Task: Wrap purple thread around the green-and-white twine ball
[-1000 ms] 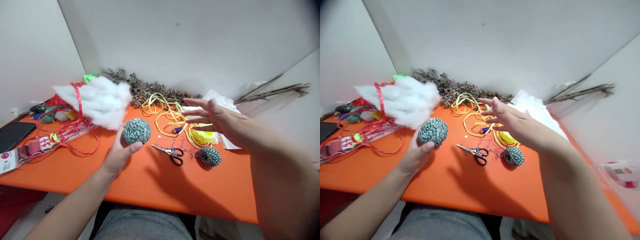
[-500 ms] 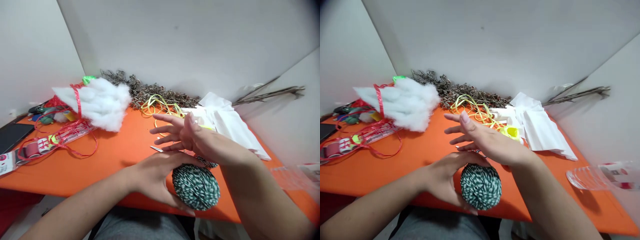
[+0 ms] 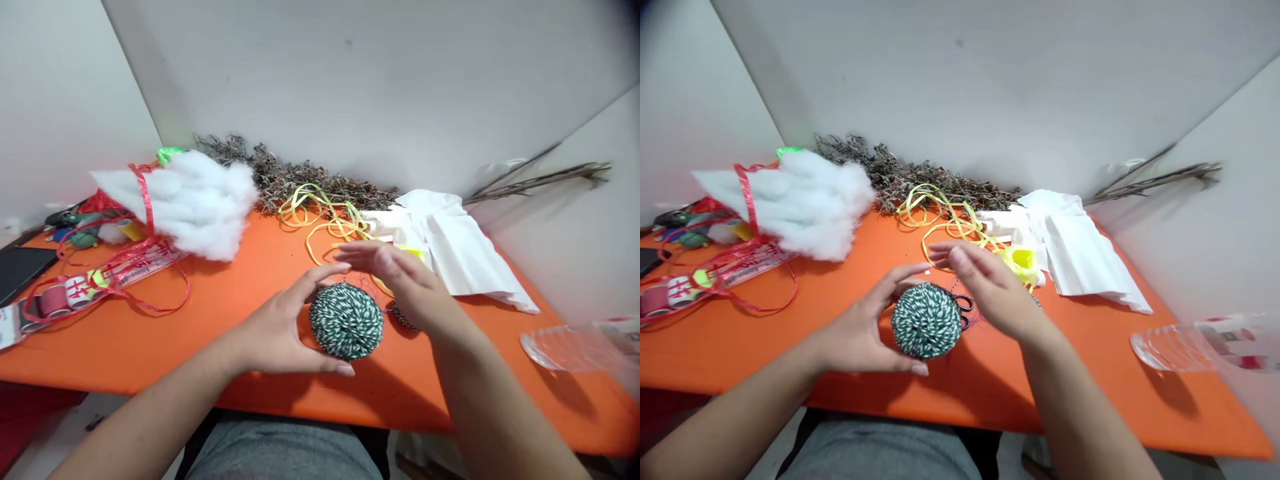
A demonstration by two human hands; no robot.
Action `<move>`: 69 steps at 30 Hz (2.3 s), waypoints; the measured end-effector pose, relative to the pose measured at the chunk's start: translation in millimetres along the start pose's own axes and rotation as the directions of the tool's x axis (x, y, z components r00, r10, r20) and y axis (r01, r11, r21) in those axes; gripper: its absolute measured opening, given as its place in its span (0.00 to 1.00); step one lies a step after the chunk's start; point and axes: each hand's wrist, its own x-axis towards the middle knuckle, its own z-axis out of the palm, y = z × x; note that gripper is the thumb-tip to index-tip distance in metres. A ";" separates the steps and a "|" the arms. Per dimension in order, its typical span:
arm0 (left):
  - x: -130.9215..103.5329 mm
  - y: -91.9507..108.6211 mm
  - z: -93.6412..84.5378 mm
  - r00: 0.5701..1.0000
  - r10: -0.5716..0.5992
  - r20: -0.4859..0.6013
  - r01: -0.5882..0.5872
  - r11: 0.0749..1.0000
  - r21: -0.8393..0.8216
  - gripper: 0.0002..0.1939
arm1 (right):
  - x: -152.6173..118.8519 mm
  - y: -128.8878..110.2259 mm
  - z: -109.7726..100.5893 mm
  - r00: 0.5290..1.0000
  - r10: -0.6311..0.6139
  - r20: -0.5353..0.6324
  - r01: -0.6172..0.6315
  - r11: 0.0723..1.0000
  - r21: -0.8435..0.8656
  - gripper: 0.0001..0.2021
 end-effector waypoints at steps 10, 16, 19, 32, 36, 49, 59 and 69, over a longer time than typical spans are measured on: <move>-19.1 -21.5 -8.0 0.976 -0.216 0.028 0.216 0.948 -0.232 0.66 | -18.2 5.6 30.8 0.976 -0.123 0.182 0.140 0.986 -0.087 0.19; -20.6 -29.6 -10.0 0.971 -0.224 0.087 0.235 0.960 -0.153 0.58 | -12.9 29.1 38.4 0.975 -0.070 0.211 0.066 0.997 0.027 0.15; -21.4 -30.8 -11.1 0.971 -0.209 0.117 0.229 0.952 -0.202 0.62 | -14.6 34.9 39.7 0.980 -0.099 0.174 0.086 0.993 0.083 0.14; -17.3 -38.1 -6.4 0.962 -0.261 0.077 0.271 0.892 -0.362 0.38 | -18.7 44.5 39.1 0.996 -0.077 -0.035 0.081 0.988 0.128 0.03; -18.2 -32.4 -9.8 0.962 -0.256 0.095 0.272 0.864 -0.424 0.40 | -17.9 49.1 36.3 0.986 0.009 -0.169 0.030 0.974 0.224 0.08; -18.6 -29.8 -9.8 0.943 -0.284 0.174 0.329 0.871 -0.364 0.39 | -22.1 47.9 38.8 0.997 0.077 0.021 -0.075 0.993 -0.092 0.21; -15.7 -28.2 -7.8 0.921 -0.355 0.162 0.389 0.865 -0.316 0.38 | -25.0 38.5 13.8 0.985 0.107 0.135 -0.121 0.988 0.100 0.13; -16.6 -37.4 -7.4 0.929 -0.348 0.127 0.371 0.869 -0.327 0.38 | -28.8 21.0 11.1 0.997 0.018 0.069 -0.026 0.992 0.121 0.11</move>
